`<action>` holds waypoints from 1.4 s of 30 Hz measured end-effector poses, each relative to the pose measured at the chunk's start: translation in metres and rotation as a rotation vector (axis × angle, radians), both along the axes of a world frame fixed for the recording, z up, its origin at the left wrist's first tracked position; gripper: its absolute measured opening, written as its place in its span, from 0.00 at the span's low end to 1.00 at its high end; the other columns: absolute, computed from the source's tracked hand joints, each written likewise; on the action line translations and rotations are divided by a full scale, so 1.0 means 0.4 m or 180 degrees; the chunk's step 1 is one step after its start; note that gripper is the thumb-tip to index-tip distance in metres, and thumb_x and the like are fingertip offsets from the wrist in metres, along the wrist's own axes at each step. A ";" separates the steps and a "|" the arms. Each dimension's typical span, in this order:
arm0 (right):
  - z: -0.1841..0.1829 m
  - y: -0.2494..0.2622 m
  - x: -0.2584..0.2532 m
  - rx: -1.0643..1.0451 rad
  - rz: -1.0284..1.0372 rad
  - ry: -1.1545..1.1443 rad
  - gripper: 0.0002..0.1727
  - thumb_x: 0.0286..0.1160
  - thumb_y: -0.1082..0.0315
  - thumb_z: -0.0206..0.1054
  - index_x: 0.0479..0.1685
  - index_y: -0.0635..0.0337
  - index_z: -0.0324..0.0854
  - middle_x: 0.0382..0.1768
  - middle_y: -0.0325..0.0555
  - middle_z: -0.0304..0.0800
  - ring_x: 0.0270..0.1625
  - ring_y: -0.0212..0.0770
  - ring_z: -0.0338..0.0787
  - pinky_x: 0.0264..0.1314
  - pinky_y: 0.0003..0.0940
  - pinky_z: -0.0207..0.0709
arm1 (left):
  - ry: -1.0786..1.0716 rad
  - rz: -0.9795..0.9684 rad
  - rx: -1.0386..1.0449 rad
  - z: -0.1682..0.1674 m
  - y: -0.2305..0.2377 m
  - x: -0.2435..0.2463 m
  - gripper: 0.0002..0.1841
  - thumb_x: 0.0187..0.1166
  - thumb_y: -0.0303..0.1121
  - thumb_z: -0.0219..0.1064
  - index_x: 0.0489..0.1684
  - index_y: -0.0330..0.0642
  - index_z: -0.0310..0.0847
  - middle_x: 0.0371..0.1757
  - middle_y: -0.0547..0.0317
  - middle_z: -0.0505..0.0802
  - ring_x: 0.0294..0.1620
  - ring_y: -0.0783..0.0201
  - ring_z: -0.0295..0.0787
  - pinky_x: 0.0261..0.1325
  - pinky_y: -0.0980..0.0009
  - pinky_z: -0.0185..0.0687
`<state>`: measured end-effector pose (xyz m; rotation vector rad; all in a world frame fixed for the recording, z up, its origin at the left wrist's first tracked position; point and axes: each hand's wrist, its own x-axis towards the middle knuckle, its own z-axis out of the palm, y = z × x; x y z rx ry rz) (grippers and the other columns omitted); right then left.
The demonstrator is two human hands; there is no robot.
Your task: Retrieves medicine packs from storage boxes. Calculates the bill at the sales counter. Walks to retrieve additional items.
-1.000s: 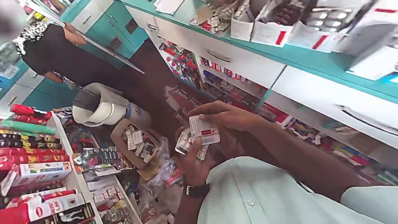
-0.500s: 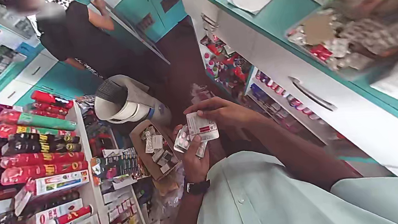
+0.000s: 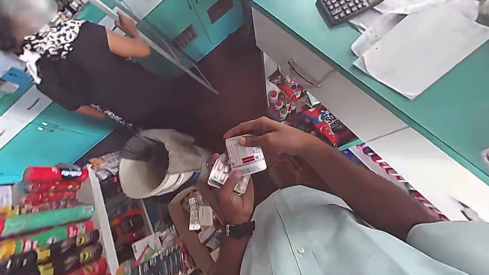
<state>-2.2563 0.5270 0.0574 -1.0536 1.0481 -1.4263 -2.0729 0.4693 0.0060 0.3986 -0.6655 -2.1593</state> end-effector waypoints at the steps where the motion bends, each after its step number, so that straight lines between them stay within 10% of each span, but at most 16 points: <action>1: -0.004 -0.037 -0.034 -0.0013 -0.0084 0.0066 0.17 0.89 0.73 0.55 0.70 0.63 0.82 0.51 0.49 0.93 0.45 0.35 0.92 0.49 0.29 0.88 | 0.0018 -0.0108 0.0089 -0.005 -0.045 -0.038 0.36 0.55 0.21 0.78 0.71 0.44 0.74 0.58 0.46 0.91 0.58 0.51 0.92 0.62 0.49 0.89; 13: 0.090 -0.408 -0.383 0.0108 -0.1127 0.0616 0.18 0.88 0.74 0.56 0.71 0.64 0.80 0.51 0.47 0.93 0.46 0.31 0.91 0.51 0.27 0.87 | 0.0146 -0.1048 0.0065 0.049 -0.537 -0.478 0.39 0.53 0.15 0.73 0.73 0.47 0.69 0.59 0.47 0.91 0.58 0.51 0.92 0.60 0.47 0.89; 24: 0.081 -0.476 -0.674 0.0201 -0.2081 0.1624 0.15 0.83 0.64 0.67 0.60 0.64 0.85 0.51 0.50 0.92 0.52 0.36 0.90 0.59 0.34 0.83 | -0.0226 -0.2026 -0.0350 0.041 -0.663 -0.832 0.39 0.59 0.28 0.85 0.75 0.41 0.70 0.60 0.49 0.92 0.58 0.56 0.93 0.62 0.53 0.91; 29: 0.056 -0.369 -0.781 0.0831 -0.3436 0.1852 0.25 0.92 0.51 0.51 0.66 0.59 0.85 0.58 0.53 0.88 0.62 0.45 0.86 0.67 0.43 0.79 | -0.0496 -0.2596 0.0383 0.051 -0.656 -0.994 0.27 0.56 0.31 0.85 0.58 0.37 0.84 0.51 0.43 0.95 0.52 0.52 0.96 0.58 0.51 0.93; 32: 0.013 -0.209 -0.864 0.2600 -0.4633 0.2618 0.45 0.63 0.33 0.76 0.83 0.40 0.73 0.84 0.55 0.69 0.86 0.60 0.65 0.80 0.67 0.64 | -0.0310 -0.2896 0.0474 0.058 -0.680 -1.074 0.25 0.59 0.31 0.83 0.58 0.36 0.85 0.53 0.40 0.94 0.54 0.48 0.95 0.61 0.49 0.91; 34: -0.019 -0.086 -0.892 0.3715 -0.4672 0.2741 0.75 0.28 0.28 0.88 0.94 0.35 0.54 0.94 0.66 0.38 0.92 0.78 0.35 0.80 0.87 0.39 | -0.0370 -0.3002 0.0467 0.077 -0.697 -1.115 0.24 0.59 0.30 0.83 0.57 0.36 0.86 0.52 0.40 0.95 0.53 0.48 0.96 0.60 0.49 0.91; 36: -0.035 -0.011 -0.913 0.4479 -0.4219 0.2311 0.86 0.18 0.32 0.93 0.97 0.28 0.38 0.94 0.67 0.21 0.92 0.80 0.22 0.79 0.90 0.28 | -0.0426 -0.3101 0.0381 0.089 -0.719 -1.160 0.25 0.58 0.30 0.84 0.56 0.37 0.86 0.51 0.41 0.95 0.53 0.48 0.96 0.60 0.49 0.92; 42: -0.041 -0.022 -0.930 0.4519 -0.3833 0.2548 0.87 0.16 0.49 0.97 0.96 0.23 0.39 0.90 0.72 0.44 0.89 0.79 0.46 0.78 0.85 0.45 | -0.0490 -0.3568 0.0161 0.127 -0.796 -1.283 0.26 0.59 0.29 0.83 0.59 0.37 0.84 0.53 0.41 0.94 0.53 0.48 0.96 0.59 0.50 0.92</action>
